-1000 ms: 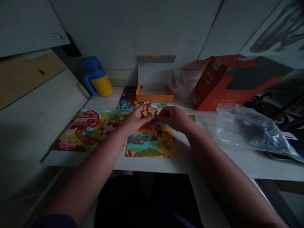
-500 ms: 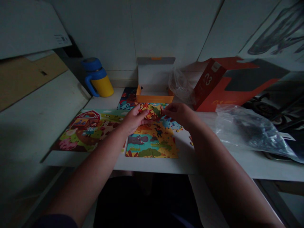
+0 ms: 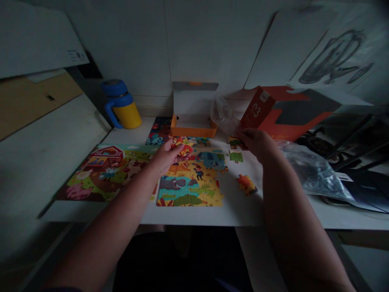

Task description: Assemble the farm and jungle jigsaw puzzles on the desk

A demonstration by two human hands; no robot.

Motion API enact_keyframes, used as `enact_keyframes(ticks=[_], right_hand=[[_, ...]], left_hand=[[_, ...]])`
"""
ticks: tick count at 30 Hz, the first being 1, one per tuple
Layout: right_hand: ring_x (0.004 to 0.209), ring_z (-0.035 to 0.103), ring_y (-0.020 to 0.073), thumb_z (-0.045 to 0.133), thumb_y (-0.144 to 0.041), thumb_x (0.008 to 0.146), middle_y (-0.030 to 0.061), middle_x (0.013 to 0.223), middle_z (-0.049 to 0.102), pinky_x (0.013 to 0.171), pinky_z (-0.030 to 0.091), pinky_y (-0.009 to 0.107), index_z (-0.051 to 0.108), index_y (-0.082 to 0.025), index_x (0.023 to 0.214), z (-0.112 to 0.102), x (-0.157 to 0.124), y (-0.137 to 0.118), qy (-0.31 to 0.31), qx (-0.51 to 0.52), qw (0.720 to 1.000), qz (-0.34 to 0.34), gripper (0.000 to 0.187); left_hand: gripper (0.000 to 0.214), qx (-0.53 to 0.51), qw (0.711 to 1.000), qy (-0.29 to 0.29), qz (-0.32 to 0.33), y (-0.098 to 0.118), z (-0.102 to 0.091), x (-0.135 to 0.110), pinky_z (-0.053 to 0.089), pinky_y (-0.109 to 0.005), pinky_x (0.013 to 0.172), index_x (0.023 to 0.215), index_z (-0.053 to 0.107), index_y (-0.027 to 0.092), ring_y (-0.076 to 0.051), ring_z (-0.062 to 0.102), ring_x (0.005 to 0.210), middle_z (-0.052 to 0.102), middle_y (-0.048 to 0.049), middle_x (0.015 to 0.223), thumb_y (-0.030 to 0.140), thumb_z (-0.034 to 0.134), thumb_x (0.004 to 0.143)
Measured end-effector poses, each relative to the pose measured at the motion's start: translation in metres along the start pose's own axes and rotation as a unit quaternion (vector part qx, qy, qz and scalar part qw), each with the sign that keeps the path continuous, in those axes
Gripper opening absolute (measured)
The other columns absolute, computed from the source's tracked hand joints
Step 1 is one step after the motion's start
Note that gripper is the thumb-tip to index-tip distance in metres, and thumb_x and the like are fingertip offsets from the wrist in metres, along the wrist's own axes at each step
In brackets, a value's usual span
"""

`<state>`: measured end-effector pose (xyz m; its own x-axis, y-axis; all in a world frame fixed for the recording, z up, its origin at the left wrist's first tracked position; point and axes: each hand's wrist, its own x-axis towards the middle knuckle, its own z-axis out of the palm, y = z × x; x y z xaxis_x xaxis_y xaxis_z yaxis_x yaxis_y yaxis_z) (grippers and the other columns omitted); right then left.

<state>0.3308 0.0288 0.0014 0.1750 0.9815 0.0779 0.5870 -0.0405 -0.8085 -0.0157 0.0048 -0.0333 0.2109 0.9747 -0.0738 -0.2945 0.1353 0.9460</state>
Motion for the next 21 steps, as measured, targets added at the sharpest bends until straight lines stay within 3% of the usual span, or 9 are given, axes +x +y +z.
enact_keyframes(ticks=[2, 6, 12, 17, 21], right_hand=[[0.063, 0.067, 0.0174, 0.061, -0.04, 0.102, 0.0101, 0.083, 0.078, 0.057, 0.048, 0.028, 0.079, -0.015, 0.106, -0.011, 0.0, 0.01, -0.012, -0.114, 0.993, -0.004, 0.031], [0.061, 0.067, 0.0191, 0.063, -0.04, 0.099, 0.0099, 0.074, 0.077, 0.058, 0.045, 0.03, 0.079, -0.015, 0.087, -0.03, -0.003, 0.025, -0.094, -0.303, 0.948, -0.015, 0.032], [0.073, 0.075, 0.023, 0.085, -0.063, 0.077, 0.0094, 0.085, 0.082, 0.063, 0.051, 0.03, 0.082, -0.019, 0.107, -0.025, -0.008, 0.021, -0.16, -0.362, 0.917, 0.043, 0.052], [0.079, 0.076, 0.0268, 0.077, -0.061, 0.085, 0.0125, 0.086, 0.083, 0.06, 0.048, 0.031, 0.084, -0.019, 0.091, 0.0, -0.009, 0.011, -0.148, -0.424, 0.892, 0.046, 0.043], [0.076, 0.075, 0.0278, 0.076, -0.059, 0.086, 0.0121, 0.076, 0.079, 0.061, 0.049, 0.032, 0.084, -0.02, 0.085, 0.009, -0.012, 0.011, -0.112, -0.413, 0.902, 0.046, 0.04]], left_hand=[[0.029, 0.002, 1.0, 0.011, -0.001, 0.001, 0.0, 0.0, 0.07, -0.035, 0.078, 0.119, 0.062, 0.019, -0.021, 0.081, 0.088, 0.077, -0.007, 0.108, 0.022, 0.078, 0.095], [0.029, 0.007, 1.0, 0.026, -0.012, 0.002, 0.0, 0.0, 0.069, -0.034, 0.074, 0.121, 0.064, 0.019, -0.02, 0.081, 0.083, 0.076, -0.0058, 0.104, 0.021, 0.077, 0.095], [0.028, 0.012, 0.999, 0.043, -0.019, 0.001, -0.001, 0.001, 0.069, -0.032, 0.072, 0.121, 0.066, 0.02, -0.021, 0.081, 0.083, 0.078, -0.007, 0.102, 0.022, 0.078, 0.096], [0.028, 0.017, 0.999, 0.042, -0.026, 0.002, 0.001, 0.0, 0.069, -0.032, 0.072, 0.121, 0.065, 0.02, -0.019, 0.081, 0.079, 0.078, -0.0051, 0.099, 0.02, 0.076, 0.096], [0.029, 0.014, 0.999, 0.043, -0.03, 0.001, 0.002, -0.001, 0.069, -0.032, 0.071, 0.122, 0.065, 0.019, -0.02, 0.08, 0.079, 0.079, -0.0067, 0.1, 0.02, 0.077, 0.095]])
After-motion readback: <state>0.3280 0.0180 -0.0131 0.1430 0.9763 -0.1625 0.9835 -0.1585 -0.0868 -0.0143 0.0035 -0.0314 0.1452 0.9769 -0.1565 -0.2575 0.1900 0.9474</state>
